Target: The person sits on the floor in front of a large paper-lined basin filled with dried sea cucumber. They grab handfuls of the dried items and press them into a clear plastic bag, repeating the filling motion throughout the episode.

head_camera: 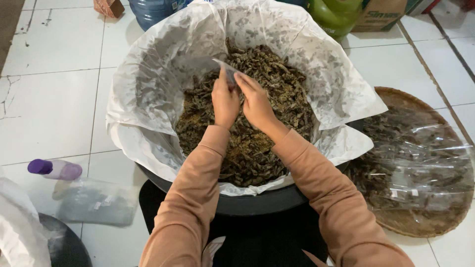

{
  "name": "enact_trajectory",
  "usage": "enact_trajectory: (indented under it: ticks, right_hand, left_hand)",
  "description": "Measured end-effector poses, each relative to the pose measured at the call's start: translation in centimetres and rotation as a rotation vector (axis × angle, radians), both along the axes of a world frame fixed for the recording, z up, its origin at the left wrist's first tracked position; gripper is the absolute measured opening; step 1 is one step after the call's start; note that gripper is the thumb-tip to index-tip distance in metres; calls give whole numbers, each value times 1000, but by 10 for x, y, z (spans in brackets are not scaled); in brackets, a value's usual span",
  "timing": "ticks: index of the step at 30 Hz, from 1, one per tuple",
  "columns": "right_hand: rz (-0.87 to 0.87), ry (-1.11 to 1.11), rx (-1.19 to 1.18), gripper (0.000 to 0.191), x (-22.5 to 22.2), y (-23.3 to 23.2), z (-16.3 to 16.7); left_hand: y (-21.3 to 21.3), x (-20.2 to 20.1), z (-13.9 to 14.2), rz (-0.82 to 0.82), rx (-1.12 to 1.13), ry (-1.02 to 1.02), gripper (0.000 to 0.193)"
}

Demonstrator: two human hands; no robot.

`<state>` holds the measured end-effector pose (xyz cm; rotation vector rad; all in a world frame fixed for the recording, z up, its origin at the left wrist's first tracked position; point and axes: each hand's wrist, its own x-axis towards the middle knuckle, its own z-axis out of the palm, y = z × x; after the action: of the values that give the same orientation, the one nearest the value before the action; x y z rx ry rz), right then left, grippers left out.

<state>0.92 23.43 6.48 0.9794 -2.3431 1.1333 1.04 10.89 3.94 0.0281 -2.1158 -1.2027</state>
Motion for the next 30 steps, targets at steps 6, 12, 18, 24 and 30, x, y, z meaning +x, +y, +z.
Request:
enact_trajectory:
  ticks: [6,12,18,24,30]
  right_hand:
    - [177,-283,-322,64,-35,23,-6]
    - [182,-507,-546,70,-57,57,6]
    - [246,-367,-19,69,-8,11,27]
    - [411,59,306,66,-17,-38,12]
    - [109,-598,226,51,-86,-35,-39]
  left_hand:
    - [35,25,4,-271,-84,201,77]
    - [57,32,3,-721,184,-114,90]
    - [-14,-10,-3,-784,1158,-328,112]
    - [-79,-13,3,-546,1333,86,117]
    - [-139,-7,0,-74,1582,302,117]
